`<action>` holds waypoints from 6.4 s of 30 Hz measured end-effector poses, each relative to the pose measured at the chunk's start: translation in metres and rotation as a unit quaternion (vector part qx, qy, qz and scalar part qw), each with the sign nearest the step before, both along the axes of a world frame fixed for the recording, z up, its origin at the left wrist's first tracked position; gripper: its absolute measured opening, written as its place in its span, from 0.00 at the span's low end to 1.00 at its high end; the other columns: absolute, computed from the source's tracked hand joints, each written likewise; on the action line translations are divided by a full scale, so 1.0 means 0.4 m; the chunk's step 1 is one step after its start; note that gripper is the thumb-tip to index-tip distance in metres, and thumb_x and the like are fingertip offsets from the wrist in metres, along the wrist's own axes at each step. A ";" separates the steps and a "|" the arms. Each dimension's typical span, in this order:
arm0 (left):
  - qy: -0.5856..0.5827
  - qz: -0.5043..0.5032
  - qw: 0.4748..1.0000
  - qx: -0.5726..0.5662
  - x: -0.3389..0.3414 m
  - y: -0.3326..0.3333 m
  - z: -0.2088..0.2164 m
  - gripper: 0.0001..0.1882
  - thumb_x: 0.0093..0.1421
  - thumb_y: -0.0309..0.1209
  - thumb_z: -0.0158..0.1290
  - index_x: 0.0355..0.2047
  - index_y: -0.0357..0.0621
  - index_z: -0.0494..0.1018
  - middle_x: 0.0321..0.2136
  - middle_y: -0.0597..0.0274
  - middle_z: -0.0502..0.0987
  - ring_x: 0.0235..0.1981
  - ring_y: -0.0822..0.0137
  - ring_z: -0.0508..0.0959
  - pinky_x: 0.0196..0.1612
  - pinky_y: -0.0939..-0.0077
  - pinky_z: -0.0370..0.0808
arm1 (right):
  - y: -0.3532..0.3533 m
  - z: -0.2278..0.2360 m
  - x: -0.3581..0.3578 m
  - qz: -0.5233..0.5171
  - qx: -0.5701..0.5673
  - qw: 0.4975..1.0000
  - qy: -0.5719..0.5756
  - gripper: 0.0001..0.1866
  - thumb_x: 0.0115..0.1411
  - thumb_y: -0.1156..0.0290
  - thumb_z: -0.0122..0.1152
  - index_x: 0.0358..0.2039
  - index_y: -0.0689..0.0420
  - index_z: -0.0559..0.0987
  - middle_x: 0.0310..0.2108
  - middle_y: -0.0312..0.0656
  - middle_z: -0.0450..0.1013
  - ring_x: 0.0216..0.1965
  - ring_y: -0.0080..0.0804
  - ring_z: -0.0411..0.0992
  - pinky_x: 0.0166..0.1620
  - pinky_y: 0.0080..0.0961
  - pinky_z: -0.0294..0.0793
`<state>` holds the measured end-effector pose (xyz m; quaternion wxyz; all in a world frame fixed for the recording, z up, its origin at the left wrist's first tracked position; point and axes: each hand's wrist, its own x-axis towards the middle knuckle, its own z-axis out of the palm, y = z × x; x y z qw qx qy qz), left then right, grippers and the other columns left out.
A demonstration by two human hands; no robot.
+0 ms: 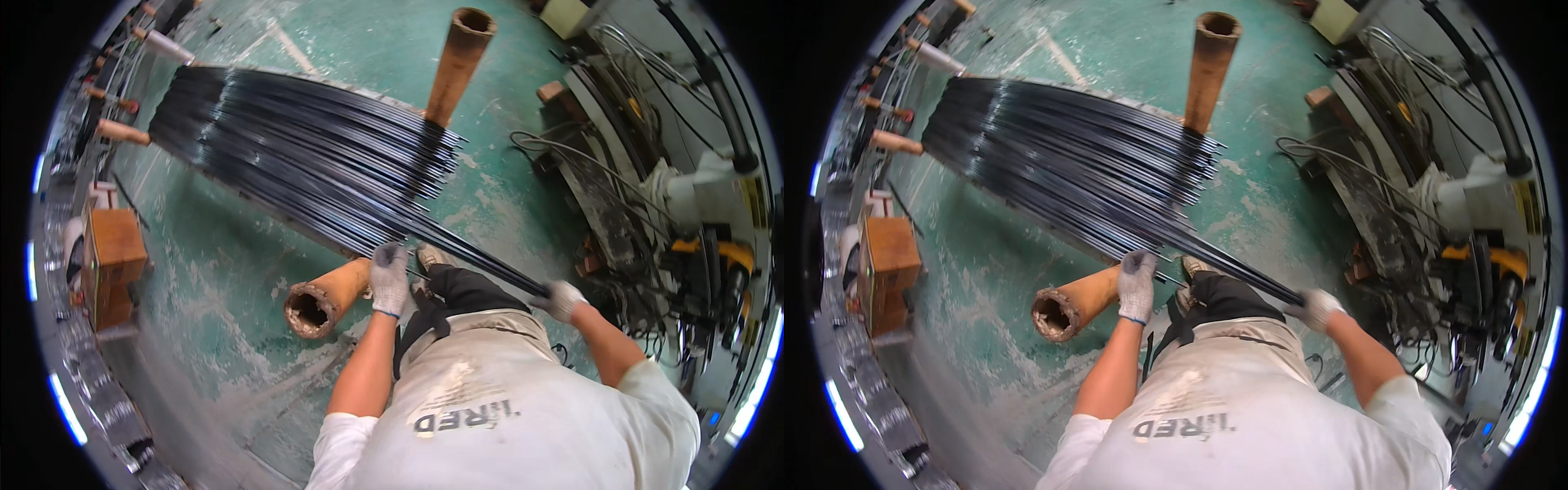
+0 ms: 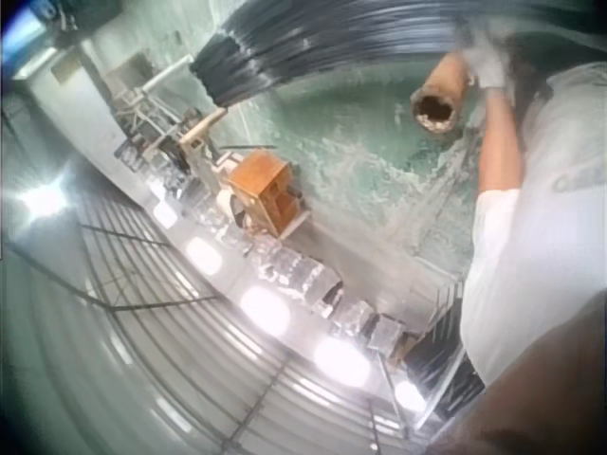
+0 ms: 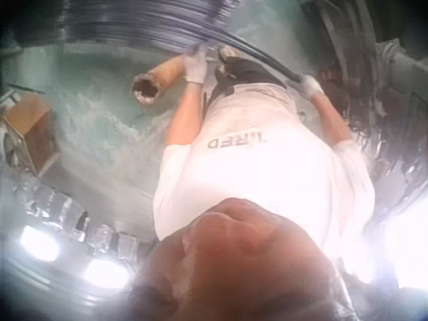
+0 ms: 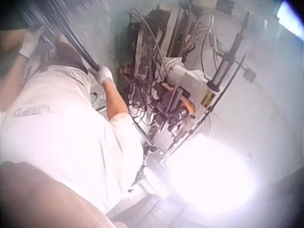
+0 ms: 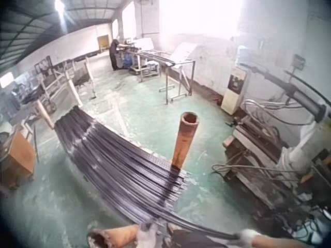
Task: The person repeatedly feeds bundles of long metal rods into a bending machine, operates the machine to bend them, and then stacks the finished rods on a nearby rack. The person wears gloves and uses both hands to handle the rods and operate the machine.
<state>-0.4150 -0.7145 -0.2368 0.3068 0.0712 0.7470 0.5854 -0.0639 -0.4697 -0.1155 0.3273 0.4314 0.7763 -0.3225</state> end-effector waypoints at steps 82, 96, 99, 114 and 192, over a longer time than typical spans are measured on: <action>-0.359 -0.328 0.846 0.220 1.142 2.042 0.484 0.18 0.79 0.37 0.55 0.57 0.35 0.83 0.53 0.50 0.88 0.57 0.54 0.85 0.68 0.53 0.80 | 0.878 0.193 1.768 -0.827 0.384 0.160 0.377 0.20 0.65 0.60 0.75 0.45 0.68 0.87 0.40 0.50 0.87 0.39 0.44 0.85 0.43 0.44 0.83; -0.402 -0.302 0.829 0.244 1.255 1.970 0.461 0.17 0.79 0.35 0.54 0.56 0.35 0.83 0.54 0.51 0.88 0.59 0.53 0.85 0.70 0.52 0.79 | 0.804 0.222 1.719 -0.797 0.359 0.021 0.485 0.21 0.77 0.56 0.63 0.56 0.61 0.86 0.45 0.43 0.85 0.46 0.32 0.82 0.49 0.34 0.79; -0.412 -0.285 0.833 0.234 1.301 1.963 0.475 0.17 0.80 0.36 0.54 0.55 0.35 0.84 0.53 0.52 0.88 0.58 0.55 0.86 0.67 0.57 0.81 | 0.734 0.114 1.730 -0.766 0.445 0.028 0.463 0.26 0.76 0.55 0.65 0.59 0.66 0.84 0.50 0.43 0.85 0.49 0.29 0.79 0.55 0.33 0.78; -0.494 -0.360 0.765 0.202 1.477 1.819 0.499 0.18 0.77 0.40 0.60 0.61 0.46 0.79 0.58 0.59 0.84 0.62 0.53 0.81 0.70 0.47 0.75 | 0.586 -0.074 1.515 -0.852 0.397 0.231 0.250 0.34 0.75 0.52 0.69 0.68 0.67 0.79 0.64 0.48 0.80 0.62 0.41 0.76 0.68 0.36 0.71; -0.419 -0.499 0.721 0.237 1.215 1.782 0.408 0.36 0.80 0.60 0.47 0.68 0.40 0.75 0.64 0.42 0.80 0.66 0.40 0.77 0.71 0.38 0.71 | 0.546 0.029 1.590 -0.786 0.411 0.321 0.332 0.25 0.75 0.56 0.65 0.61 0.63 0.84 0.53 0.47 0.86 0.54 0.38 0.81 0.60 0.33 0.76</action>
